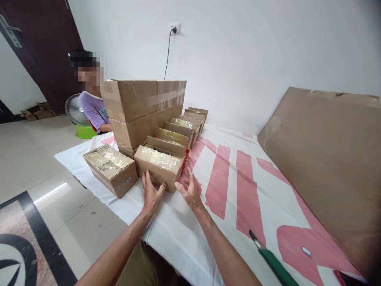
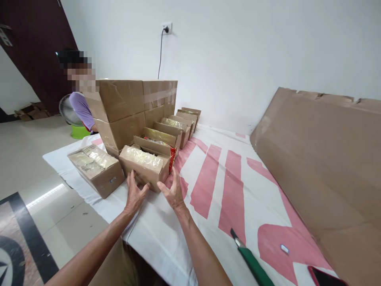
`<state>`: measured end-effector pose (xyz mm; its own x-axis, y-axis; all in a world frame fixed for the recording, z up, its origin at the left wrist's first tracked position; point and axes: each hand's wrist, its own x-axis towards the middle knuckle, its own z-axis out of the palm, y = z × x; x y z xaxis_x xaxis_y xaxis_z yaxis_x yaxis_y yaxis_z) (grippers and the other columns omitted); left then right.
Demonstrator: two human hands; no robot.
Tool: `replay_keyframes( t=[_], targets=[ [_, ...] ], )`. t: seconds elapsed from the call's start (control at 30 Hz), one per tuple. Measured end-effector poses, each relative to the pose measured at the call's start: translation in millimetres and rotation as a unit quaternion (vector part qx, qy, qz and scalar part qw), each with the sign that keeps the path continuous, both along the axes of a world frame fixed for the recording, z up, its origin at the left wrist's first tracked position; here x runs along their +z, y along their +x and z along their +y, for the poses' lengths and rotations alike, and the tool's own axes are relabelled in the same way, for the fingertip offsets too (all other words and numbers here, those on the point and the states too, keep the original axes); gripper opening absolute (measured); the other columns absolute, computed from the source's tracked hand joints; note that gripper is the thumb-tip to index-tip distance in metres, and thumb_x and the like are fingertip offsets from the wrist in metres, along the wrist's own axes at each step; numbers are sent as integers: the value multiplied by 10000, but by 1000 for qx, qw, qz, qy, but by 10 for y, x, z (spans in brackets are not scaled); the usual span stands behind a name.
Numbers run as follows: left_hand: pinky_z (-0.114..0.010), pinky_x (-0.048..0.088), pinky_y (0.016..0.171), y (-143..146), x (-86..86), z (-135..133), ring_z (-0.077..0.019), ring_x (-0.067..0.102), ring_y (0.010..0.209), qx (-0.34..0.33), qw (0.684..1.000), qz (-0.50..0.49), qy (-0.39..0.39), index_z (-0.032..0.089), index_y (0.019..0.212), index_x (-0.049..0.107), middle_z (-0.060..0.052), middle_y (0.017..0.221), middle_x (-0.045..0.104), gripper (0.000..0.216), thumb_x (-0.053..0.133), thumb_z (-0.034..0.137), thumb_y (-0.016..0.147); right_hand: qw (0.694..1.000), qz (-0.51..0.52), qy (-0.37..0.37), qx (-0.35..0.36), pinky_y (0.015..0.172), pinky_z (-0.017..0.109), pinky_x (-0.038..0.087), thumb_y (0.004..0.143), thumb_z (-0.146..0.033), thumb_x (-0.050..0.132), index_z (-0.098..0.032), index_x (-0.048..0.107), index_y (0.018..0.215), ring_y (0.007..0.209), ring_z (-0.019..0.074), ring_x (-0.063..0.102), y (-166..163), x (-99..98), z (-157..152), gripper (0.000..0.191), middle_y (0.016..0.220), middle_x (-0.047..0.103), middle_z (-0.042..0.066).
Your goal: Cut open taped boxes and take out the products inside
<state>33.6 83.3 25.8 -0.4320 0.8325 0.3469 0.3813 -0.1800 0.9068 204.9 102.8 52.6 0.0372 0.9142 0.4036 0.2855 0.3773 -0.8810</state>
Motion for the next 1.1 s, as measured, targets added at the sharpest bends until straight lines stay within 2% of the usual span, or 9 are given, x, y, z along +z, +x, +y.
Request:
replay_keyframes(
  t=[0.17,0.33,0.47,0.57,0.73,0.9,1.1],
  targets=[
    [-586,258,1253,15,-99,-18,-377,194,1578,14,1000,12,11,208,1575,268,-218,1650,226,937,752,400,795,997,55,-57,-17,1074,554,497,821,-705,627,-182,442,1526,1391,372,511,204,-192,165,897,1545,497,199],
    [-582,318,1229,-11,-140,-18,-381,229,1564,16,999,30,17,188,1563,300,-236,1630,249,911,752,439,813,996,71,-49,7,1134,524,452,869,-733,548,-254,528,1465,1376,328,534,30,-167,481,765,1479,588,112],
    [-555,435,1156,-30,-146,-22,-382,272,1545,15,999,29,17,182,1559,307,-244,1614,270,902,742,467,821,997,69,-39,21,1178,489,401,917,-719,477,-254,610,1379,1360,293,540,-118,-163,540,669,1422,636,86],
    [-562,415,1169,-41,-168,-20,-379,261,1550,15,999,36,19,183,1558,306,-247,1614,274,877,727,454,838,997,67,-40,3,1134,474,445,930,-696,473,-233,637,1333,1323,295,564,-67,-204,469,636,1393,652,103],
    [-574,352,1207,-21,-208,-19,-381,247,1557,15,999,38,25,186,1555,300,-251,1621,262,879,731,442,834,996,48,-56,-57,1050,517,499,902,-674,525,-197,657,1276,1243,321,601,211,-321,240,620,1385,635,150],
    [-581,271,1240,-13,-127,-1,-380,177,1582,32,998,51,34,156,1558,285,-269,1640,224,898,719,456,832,996,38,-40,-69,1050,499,508,855,-604,610,-218,712,1149,1261,311,584,318,-413,112,495,1390,624,142],
    [-570,227,1260,-96,-64,94,-381,179,1583,37,997,57,41,164,1562,292,-249,1651,220,940,742,449,788,995,48,-32,-80,1005,489,549,845,-512,612,-208,722,1124,1190,294,631,328,-485,143,427,1396,616,148]
  ],
)
